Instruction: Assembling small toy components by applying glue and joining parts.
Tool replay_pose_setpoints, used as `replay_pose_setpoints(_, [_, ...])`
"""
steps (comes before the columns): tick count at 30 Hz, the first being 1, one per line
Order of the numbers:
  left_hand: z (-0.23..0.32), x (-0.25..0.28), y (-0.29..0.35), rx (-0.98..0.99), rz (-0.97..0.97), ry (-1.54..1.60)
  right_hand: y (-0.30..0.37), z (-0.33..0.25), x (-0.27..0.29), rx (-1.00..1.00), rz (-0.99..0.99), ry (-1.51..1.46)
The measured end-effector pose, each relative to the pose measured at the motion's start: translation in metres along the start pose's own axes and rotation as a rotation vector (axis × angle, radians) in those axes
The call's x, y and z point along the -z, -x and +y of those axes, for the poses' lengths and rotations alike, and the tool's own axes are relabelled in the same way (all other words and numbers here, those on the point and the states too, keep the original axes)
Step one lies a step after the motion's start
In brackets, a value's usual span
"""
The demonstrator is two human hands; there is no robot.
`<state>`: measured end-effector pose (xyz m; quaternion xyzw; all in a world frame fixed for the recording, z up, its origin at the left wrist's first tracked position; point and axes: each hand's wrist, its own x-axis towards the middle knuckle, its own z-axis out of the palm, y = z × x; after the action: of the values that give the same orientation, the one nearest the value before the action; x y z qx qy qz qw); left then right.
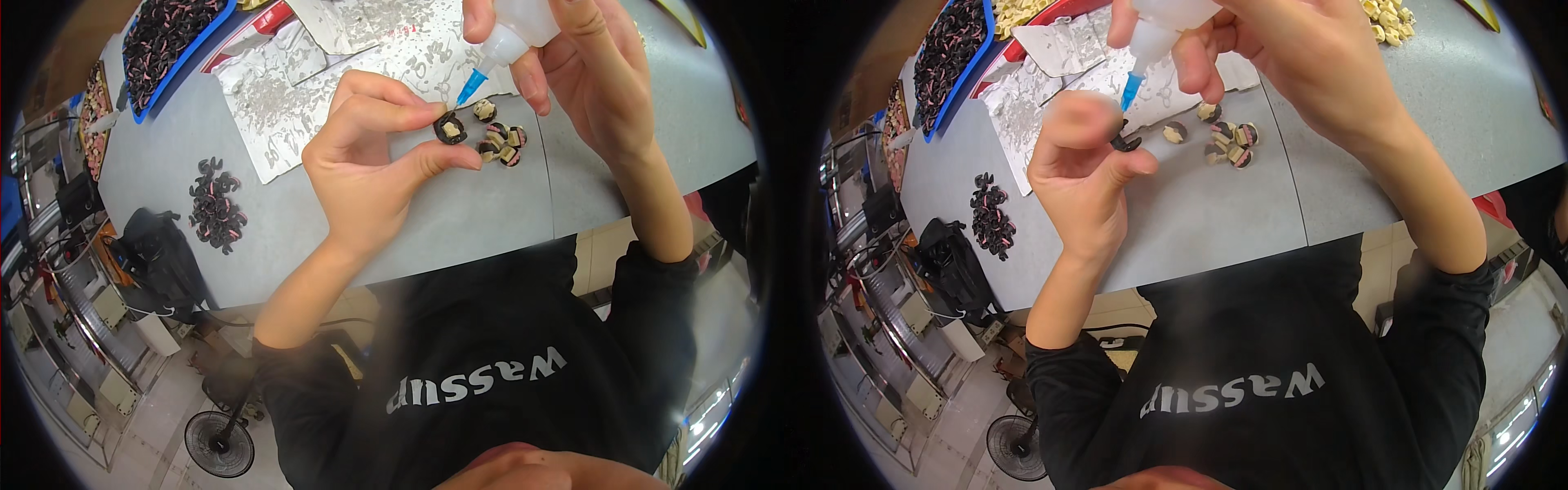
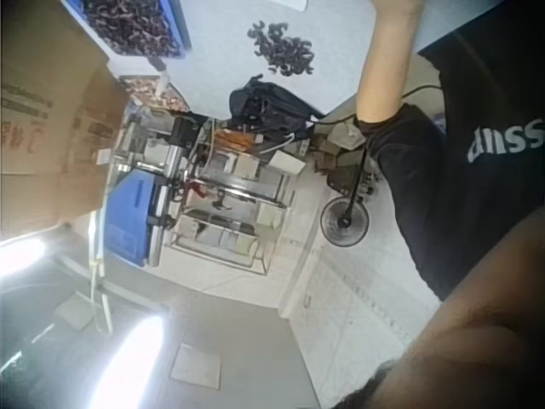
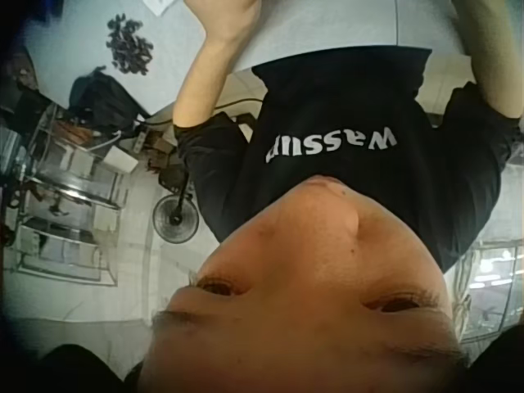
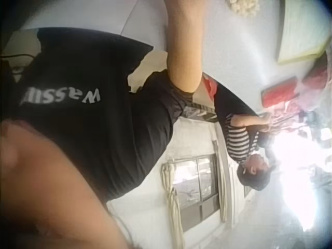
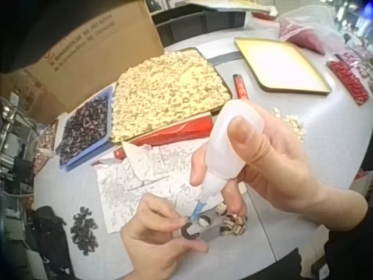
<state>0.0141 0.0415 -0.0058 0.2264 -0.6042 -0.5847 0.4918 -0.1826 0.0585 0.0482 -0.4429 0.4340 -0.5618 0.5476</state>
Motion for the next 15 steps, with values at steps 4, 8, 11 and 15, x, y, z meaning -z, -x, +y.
replay_pose_setpoints(4, [0.0001,0.0000,0.0002,-0.001,0.005,0.003,0.0014,-0.0043,-0.0032,-0.033,0.039,0.018])
replay_pose_setpoints(8, [-0.0006,-0.0001,0.0002,-0.002,0.006,0.020,0.0027,-0.0070,-0.0052,-0.066,0.080,0.039])
replay_pose_setpoints(11, [-0.0020,0.0001,0.0003,-0.010,0.003,0.013,0.0031,-0.0071,-0.0053,-0.083,0.102,0.050])
replay_pose_setpoints(15, [-0.0008,0.0006,0.0002,-0.012,0.009,0.016,0.0032,-0.0072,-0.0058,-0.077,0.116,0.038])
